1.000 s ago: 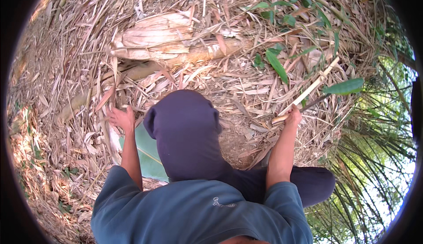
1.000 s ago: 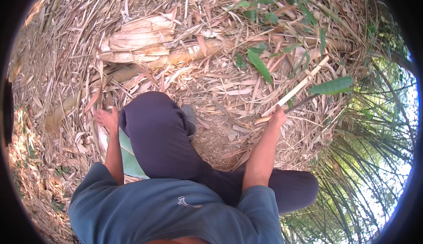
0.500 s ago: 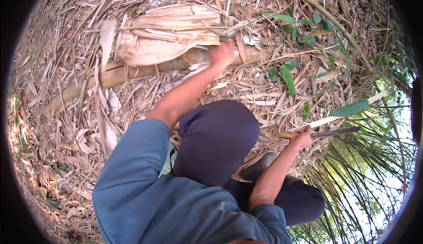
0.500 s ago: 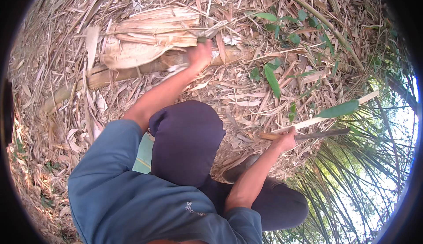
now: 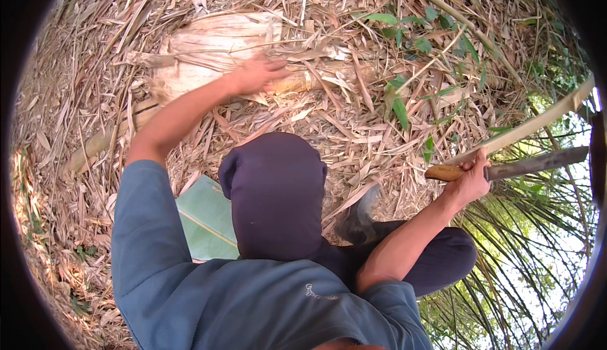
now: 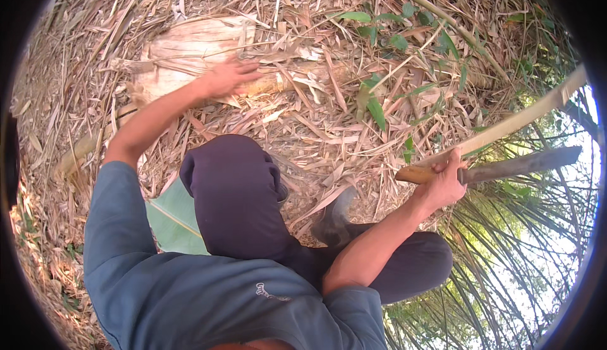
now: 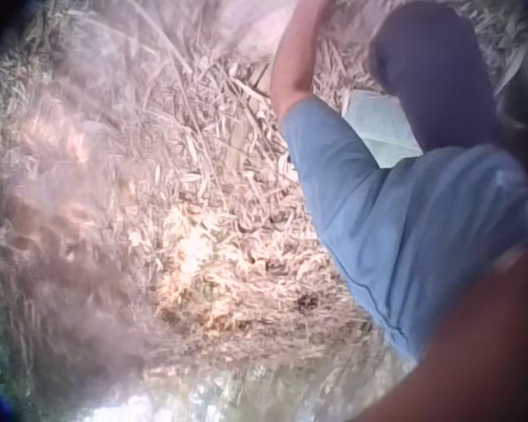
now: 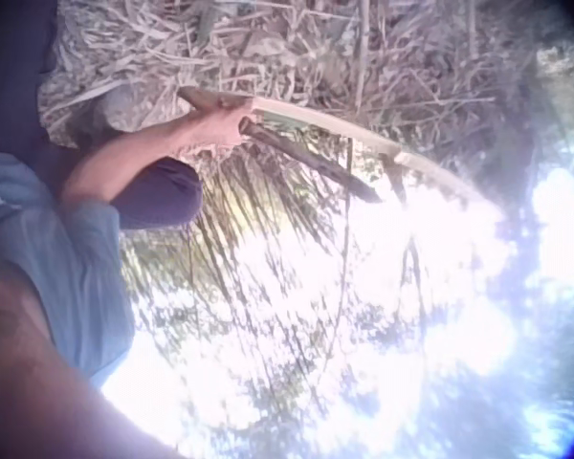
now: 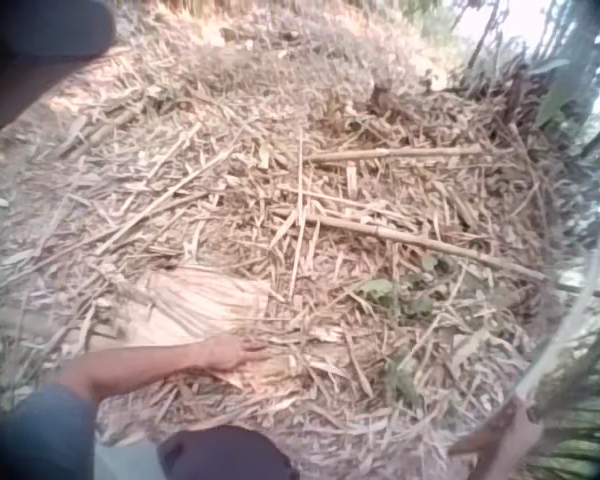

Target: The person sits on the ground in a bamboo grove and uses a machete to split a long bamboo stalk into thin strips. They hold the stalk with one hand and repeatedly strike it with the machete to separate the layers, occasionally adjusting the position of the bamboo.

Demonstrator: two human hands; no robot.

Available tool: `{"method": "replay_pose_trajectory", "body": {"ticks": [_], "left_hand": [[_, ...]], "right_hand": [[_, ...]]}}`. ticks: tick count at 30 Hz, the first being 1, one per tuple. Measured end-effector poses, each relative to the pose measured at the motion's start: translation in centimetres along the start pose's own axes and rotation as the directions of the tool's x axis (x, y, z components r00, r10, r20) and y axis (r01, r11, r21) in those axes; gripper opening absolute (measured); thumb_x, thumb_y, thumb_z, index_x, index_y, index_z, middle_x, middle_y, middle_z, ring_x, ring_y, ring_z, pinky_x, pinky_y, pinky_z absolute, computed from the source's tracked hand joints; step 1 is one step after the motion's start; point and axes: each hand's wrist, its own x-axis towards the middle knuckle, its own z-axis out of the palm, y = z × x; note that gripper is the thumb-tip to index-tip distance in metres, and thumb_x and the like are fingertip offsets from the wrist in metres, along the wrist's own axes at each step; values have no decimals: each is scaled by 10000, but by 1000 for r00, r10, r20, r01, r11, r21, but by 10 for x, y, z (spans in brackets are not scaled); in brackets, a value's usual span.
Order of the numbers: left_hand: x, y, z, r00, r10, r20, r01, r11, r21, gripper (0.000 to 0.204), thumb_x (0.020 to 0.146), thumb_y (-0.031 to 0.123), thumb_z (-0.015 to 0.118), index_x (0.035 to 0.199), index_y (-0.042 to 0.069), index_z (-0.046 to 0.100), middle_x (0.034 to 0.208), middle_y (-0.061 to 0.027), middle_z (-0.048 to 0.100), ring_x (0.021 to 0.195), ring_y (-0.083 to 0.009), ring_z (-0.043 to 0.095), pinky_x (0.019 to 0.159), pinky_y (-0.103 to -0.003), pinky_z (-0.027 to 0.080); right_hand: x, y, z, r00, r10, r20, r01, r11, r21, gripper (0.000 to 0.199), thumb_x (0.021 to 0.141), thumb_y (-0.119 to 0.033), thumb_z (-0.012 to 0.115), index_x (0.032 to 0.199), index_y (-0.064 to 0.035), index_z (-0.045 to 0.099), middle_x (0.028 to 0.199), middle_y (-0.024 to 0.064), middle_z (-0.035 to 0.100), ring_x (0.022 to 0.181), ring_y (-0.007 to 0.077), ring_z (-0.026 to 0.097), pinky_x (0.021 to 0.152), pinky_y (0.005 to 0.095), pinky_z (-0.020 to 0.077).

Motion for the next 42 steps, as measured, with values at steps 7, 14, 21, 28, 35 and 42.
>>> {"method": "replay_pose_trajectory", "body": {"ticks": [7,14,21,28,35,42], "left_hand": [[-81,-67,-46,931,-356,85,302,879,369,388,908,213,585,1283,222,681,1683,-14,193,1550,-212,178,1258,-541,111],[-32,73,-160,886,-396,240,421,905,-63,395,909,193,635,1300,138,655,1581,-117,377,1452,-274,369,1178,-499,316],[11,250,-268,967,112,-229,-91,991,103,442,805,22,651,1236,120,639,1324,-98,601,1243,-310,560,1050,-456,462],[-6,322,-248,998,38,41,-44,987,157,723,731,9,678,1414,198,535,1527,-41,443,1434,-281,393,1129,-442,399],[-32,329,-254,969,-61,-241,60,998,-11,583,690,18,777,1242,179,683,1346,-11,647,1346,-299,527,1072,-437,469],[-20,312,-301,332,-340,-880,-238,872,-427,266,1059,233,472,1153,31,616,1191,-181,670,1249,-414,574,1111,-561,418]], "right_hand": [[-6,-26,44,873,177,455,-230,971,63,158,890,-84,763,854,-18,624,684,6,575,523,78,487,486,232,441],[-39,-3,54,413,493,766,-528,815,-239,165,878,-72,760,849,-21,606,656,10,557,490,91,503,437,253,438],[-74,42,51,-100,784,613,-773,327,-544,128,916,-61,678,977,42,634,705,47,556,510,113,496,448,265,449],[-102,25,51,-359,683,636,-863,16,-504,182,973,-97,587,1111,16,625,821,74,617,576,139,603,479,311,530],[-64,-12,41,-374,545,751,-831,163,-532,183,927,-165,710,920,15,679,666,23,566,536,110,526,489,285,460],[-11,-40,23,-250,528,812,-914,149,-378,303,934,-222,721,1104,-24,568,878,112,693,532,65,504,506,260,478]]}}
